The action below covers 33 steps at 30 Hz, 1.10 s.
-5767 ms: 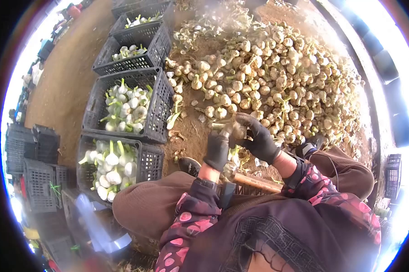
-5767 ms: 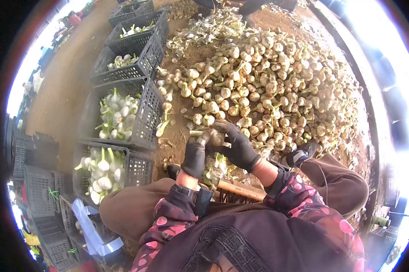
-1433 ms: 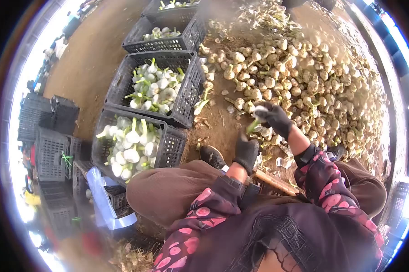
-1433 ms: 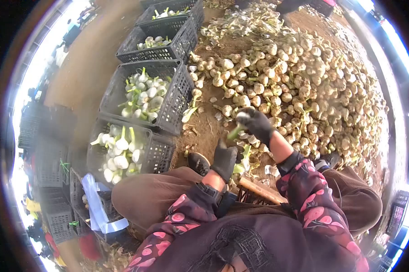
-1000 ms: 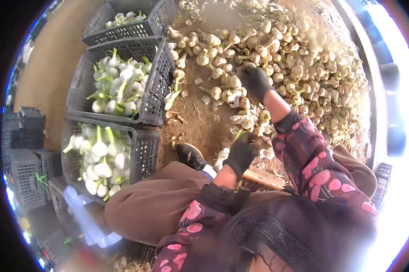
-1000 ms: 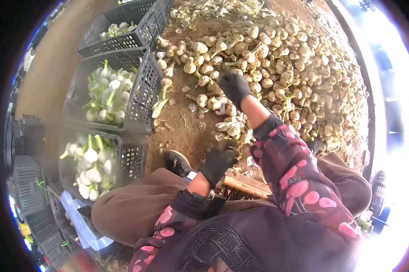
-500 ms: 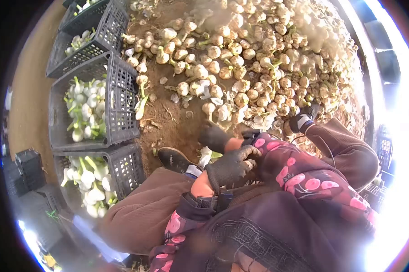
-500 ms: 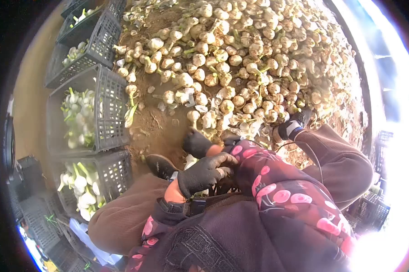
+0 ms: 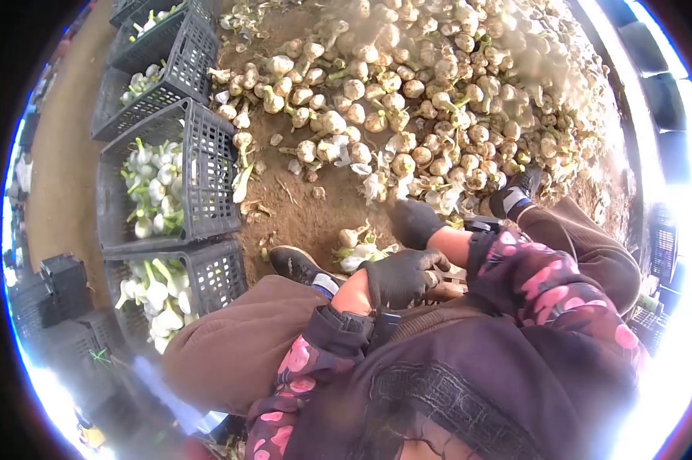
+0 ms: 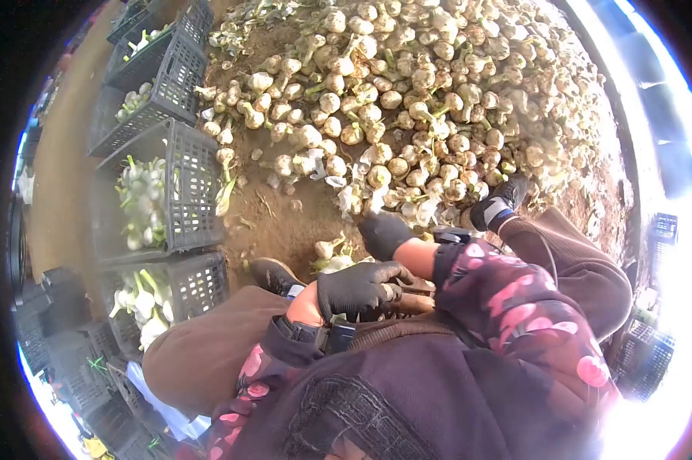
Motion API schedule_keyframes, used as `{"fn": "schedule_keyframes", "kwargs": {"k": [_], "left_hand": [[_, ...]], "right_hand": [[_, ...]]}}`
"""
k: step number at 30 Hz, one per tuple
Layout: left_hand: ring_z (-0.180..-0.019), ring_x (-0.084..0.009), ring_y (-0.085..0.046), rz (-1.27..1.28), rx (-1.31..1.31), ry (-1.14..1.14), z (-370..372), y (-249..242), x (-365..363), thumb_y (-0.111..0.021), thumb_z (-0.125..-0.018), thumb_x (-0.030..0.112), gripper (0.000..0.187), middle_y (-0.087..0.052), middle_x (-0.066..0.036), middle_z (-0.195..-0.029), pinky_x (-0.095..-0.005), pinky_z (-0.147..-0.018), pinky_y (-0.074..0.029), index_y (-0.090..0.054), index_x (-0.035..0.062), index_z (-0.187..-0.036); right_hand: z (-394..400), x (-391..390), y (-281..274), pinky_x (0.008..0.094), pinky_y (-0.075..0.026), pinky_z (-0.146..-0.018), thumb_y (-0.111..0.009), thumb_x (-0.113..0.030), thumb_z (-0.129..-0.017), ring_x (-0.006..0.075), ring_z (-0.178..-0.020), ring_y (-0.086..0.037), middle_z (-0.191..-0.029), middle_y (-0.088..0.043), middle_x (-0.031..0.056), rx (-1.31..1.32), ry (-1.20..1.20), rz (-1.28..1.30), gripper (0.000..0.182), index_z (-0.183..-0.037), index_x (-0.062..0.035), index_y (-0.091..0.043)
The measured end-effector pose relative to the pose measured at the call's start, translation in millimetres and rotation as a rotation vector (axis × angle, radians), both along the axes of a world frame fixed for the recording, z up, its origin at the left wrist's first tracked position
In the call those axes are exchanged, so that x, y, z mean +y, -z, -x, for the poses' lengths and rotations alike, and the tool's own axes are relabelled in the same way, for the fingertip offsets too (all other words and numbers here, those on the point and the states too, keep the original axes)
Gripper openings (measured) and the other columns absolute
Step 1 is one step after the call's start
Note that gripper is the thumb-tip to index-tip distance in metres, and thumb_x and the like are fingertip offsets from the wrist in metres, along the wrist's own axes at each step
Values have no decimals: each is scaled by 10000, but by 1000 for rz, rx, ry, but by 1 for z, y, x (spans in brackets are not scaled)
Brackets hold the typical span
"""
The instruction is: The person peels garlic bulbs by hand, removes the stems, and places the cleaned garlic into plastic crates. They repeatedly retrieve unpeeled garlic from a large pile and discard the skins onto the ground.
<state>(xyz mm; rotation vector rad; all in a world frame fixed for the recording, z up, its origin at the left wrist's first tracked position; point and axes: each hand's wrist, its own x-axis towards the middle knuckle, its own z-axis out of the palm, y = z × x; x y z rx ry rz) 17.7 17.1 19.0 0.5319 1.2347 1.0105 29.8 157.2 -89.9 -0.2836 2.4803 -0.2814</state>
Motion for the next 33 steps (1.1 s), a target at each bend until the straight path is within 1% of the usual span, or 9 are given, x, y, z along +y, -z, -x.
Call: {"fn": "schedule_keyframes", "kwargs": {"k": [6,8,9,12,13,16,21,25,33], "left_hand": [[-799,-148,-603,131,148,-186,-1,43,-11,-542,-878,150,324,-619,-109,-915,-295,-696,-499,-530,-3,-1164],[-734,-109,-588,222,-126,-480,4,82,-24,-529,-884,106,354,-605,-97,-872,-260,-619,-495,-486,10,-1222],[-734,-109,-588,209,-108,-480,5,76,-21,-529,-884,106,354,-605,-97,-872,-260,-619,-495,-486,10,-1222],[-727,-94,-579,433,480,-682,5,53,-10,-525,-887,71,387,-599,-51,-832,-230,-591,-483,-446,41,-1265],[-704,-78,-566,167,393,-884,3,45,-4,-524,-890,63,396,-587,-17,-803,-224,-580,-472,-433,58,-1276],[-676,-38,-519,-294,406,-1144,6,48,10,-532,-903,78,319,-553,58,-754,-215,-540,-428,-500,95,-1220],[-592,-57,-493,-228,275,-1196,13,-2,1,-498,-951,225,198,-579,19,-772,-214,-514,-393,-611,81,-1027],[-581,-63,-516,-386,-39,-1138,10,-23,4,-502,-954,279,235,-590,7,-726,-205,-490,-387,-618,75,-970],[-734,-140,-574,-419,16,-1053,10,-21,1,-477,-867,72,265,-613,-71,-928,-255,-642,-464,-532,29,-1123]], "right_hand": [[39,11,42,461,-510,-667,-589,-182,-814,359,-832,-633,-1031,-579,213,237,182,89,332,-1115,-61,-517],[51,23,38,409,-509,-569,-646,-273,-829,308,-694,-640,-884,-621,178,263,897,321,388,-1105,-40,-504],[59,24,14,342,-477,-475,-686,-364,-816,217,-589,-612,-742,-613,113,-14,1275,1017,460,-1091,-39,-512],[45,34,-52,293,-440,-432,-643,-320,-859,151,-531,-567,-679,-571,52,-56,1196,1073,375,-1098,-59,-517],[46,42,6,306,-456,-466,-607,-328,-885,163,-558,-587,-708,-604,63,-68,1155,1619,351,-1098,-53,-562],[9,10,-98,274,-480,-642,-600,-356,-896,133,-736,-631,-813,-665,106,414,921,790,355,-1018,-27,-645],[-15,13,-135,249,-492,-776,-643,-105,-862,125,-926,-589,-1072,-606,79,104,679,1557,476,-1285,-29,-439],[-30,9,-169,320,-496,-816,-742,-92,-735,216,-959,-615,-1100,-600,140,526,648,802,547,-1221,-35,-498],[-32,18,-167,358,-489,-847,-744,-104,-703,310,-1009,-600,-1100,-597,171,686,486,806,499,-1154,-43,-539]]}}
